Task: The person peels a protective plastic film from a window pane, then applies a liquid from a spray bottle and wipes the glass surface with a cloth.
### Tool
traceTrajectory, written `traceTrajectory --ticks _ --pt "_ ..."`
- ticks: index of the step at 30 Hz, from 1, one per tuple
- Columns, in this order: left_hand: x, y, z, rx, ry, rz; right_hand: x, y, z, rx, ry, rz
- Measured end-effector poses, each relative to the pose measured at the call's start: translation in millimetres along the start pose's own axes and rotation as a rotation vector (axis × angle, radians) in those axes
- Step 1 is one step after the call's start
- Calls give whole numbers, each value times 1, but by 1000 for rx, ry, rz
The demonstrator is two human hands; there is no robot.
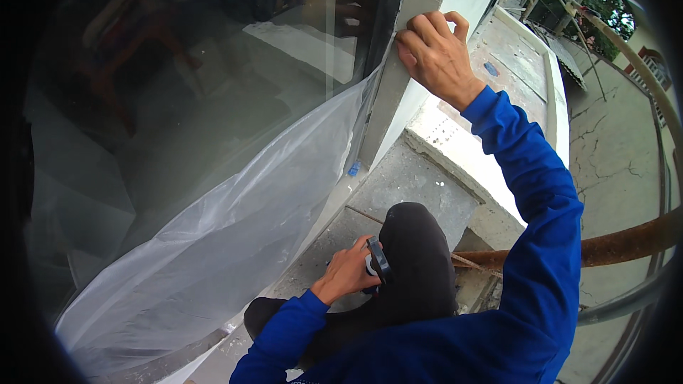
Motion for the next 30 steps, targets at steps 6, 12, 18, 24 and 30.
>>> traceTrajectory --ticks 6,12,18,24,30 --pt "2 3 -2 -22 1 17 20 19 -13 -78 -276 -9" --pt "0 3 -1 -4 -5 21 10 1 -9 226 -826 482" --pt "-6 1 0 18 -23 31 20 -27 -19 131 -1182 631" --pt "-4 -1 -4 24 -11 44 37 -28 -14 -82 -1231 473" --pt "-3 -6 -2 43 -19 52 44 -40 -16 -185 -1264 426"
Point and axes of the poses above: each hand's wrist, its own z-axis towards the middle knuckle, its own y-axis out of the back of the hand, x = y × z, the point moved 5 cm from there along z, towards the middle knuckle, and after that the axes turned 8 degrees about -z, right-handed, at the moved point
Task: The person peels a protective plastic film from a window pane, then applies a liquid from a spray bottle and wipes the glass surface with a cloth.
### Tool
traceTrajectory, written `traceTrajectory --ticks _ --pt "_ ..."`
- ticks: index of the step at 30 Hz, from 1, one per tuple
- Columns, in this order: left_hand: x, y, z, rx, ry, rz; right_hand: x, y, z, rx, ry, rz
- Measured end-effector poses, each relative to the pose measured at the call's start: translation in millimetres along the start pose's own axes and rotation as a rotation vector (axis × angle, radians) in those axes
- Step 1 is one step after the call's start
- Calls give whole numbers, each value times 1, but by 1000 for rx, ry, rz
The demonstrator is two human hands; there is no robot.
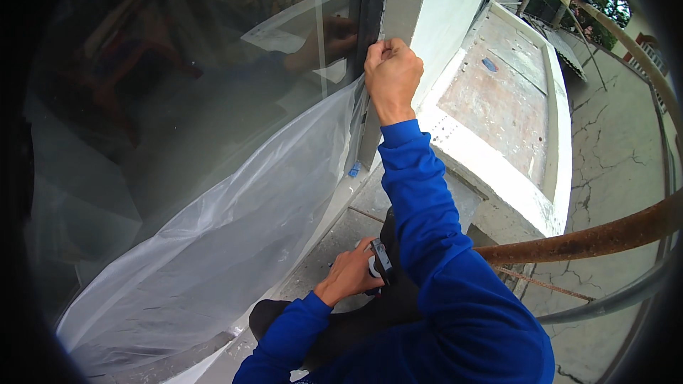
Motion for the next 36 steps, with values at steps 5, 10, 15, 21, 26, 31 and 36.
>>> traceTrajectory --ticks 5,10,15,21,26,31,36 --pt "1 1 0 -38 -36 4 -5 2 -9 -27 -88 76" --pt "3 4 -1 -7 3 7 -7 -1 -18 -70 -83 166" --pt "-1 6 1 7 49 -29 -44 -6 -37 -10 -260 297" --pt "3 8 -1 17 46 -30 -28 5 -57 342 -532 595" --pt "3 5 1 14 29 -23 -25 -7 -42 297 -649 656" --pt "2 2 3 38 18 -12 -24 -24 -47 101 -725 761" --pt "6 -1 0 40 27 -21 -35 -25 -52 36 -674 799"
Point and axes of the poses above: each hand's wrist, its own z-axis towards the middle knuckle, its own y-axis out of the back of the hand, x = y × z, the point moved 5 cm from there along z, towards the middle knuckle, and after that the axes turned 8 degrees about -z, right-handed, at the moved point
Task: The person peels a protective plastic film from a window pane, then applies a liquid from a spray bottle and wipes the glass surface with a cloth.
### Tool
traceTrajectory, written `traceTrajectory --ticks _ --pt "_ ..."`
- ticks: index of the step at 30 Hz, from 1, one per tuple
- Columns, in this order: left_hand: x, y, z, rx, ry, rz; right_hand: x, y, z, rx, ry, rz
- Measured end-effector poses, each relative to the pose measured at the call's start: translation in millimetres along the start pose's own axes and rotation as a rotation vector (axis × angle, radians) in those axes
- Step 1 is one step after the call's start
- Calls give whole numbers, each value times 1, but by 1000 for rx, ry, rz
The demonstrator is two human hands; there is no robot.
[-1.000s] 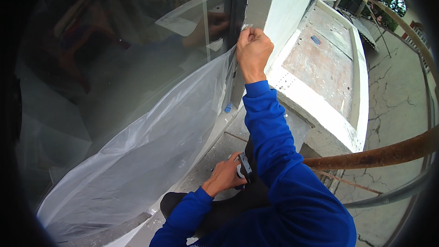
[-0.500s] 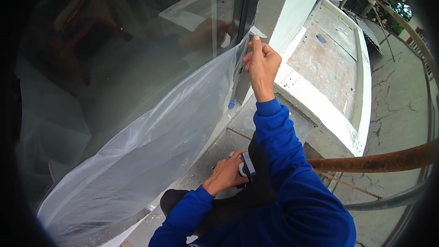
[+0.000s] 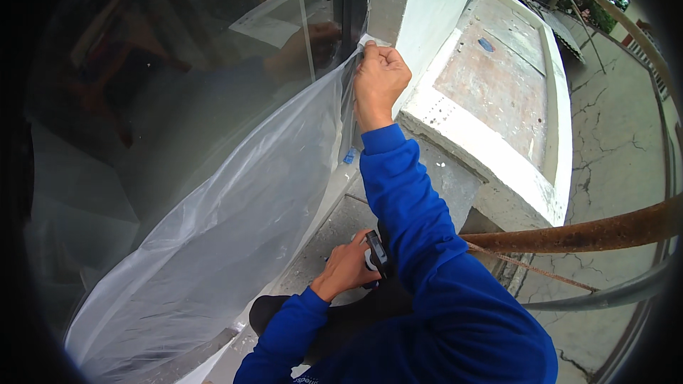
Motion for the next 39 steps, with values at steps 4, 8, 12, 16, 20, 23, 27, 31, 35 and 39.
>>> traceTrajectory --ticks 4,8,12,16,20,23,27,31,35,39 --pt "0 1 2 -27 23 18 -15 34 -4 40 9 -121" --pt "-2 2 3 -33 -3 26 -57 88 -15 -6 -48 -200" --pt "-1 2 3 -31 -22 43 -111 141 -40 283 -350 -618" --pt "-2 2 0 -22 -21 52 -121 174 -60 541 -604 -830" --pt "0 -2 4 -17 -38 17 -86 178 -37 339 -576 -509" --pt "-4 -1 4 -24 -50 36 -76 144 -16 453 -140 -640" --pt "1 0 5 8 17 52 -84 72 -30 458 -262 -509" --pt "4 -2 6 -19 34 13 -110 55 -42 379 -757 -75" --pt "3 3 4 -6 74 17 -112 41 -44 418 -907 435" --pt "-4 5 6 6 53 2 -133 61 -21 423 -756 199"
Point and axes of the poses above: each hand's wrist, its own z-axis towards the middle knuckle, its own y-axis out of the back of the hand, x = y × z, the point moved 5 cm from there along z, towards the middle knuckle, and after that the axes turned 8 degrees about -z, right-handed, at the moved point
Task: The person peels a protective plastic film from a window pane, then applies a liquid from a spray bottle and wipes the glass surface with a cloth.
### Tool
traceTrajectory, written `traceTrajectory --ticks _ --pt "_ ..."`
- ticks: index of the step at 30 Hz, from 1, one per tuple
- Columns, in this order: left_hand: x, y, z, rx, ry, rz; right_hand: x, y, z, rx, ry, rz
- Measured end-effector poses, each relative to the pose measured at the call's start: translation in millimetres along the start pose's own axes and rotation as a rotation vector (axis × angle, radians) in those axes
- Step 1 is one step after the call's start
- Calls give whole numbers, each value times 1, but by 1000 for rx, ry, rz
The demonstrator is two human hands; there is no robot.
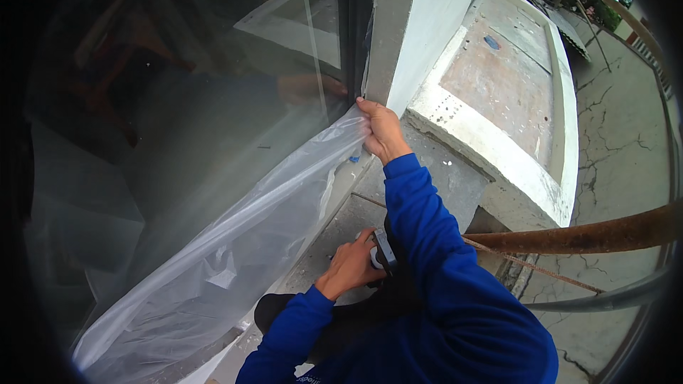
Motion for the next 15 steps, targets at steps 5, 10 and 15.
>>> traceTrajectory --ticks 5,10,15 --pt "7 -1 -2 -2 11 3 18 -18 -21 -483 469 -821" --pt "3 -2 0 0 -8 33 27 -25 -31 -608 847 -1155" --pt "0 0 -2 -6 8 20 33 -32 -30 -569 834 -1303"
Point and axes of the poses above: each hand's wrist, its own z-axis towards the middle knuckle, its own y-axis out of the back of the hand, x = y × z, the point moved 5 cm from there along z, towards the middle knuckle, and after that the axes turned 8 degrees about -z, right-handed, at the moved point
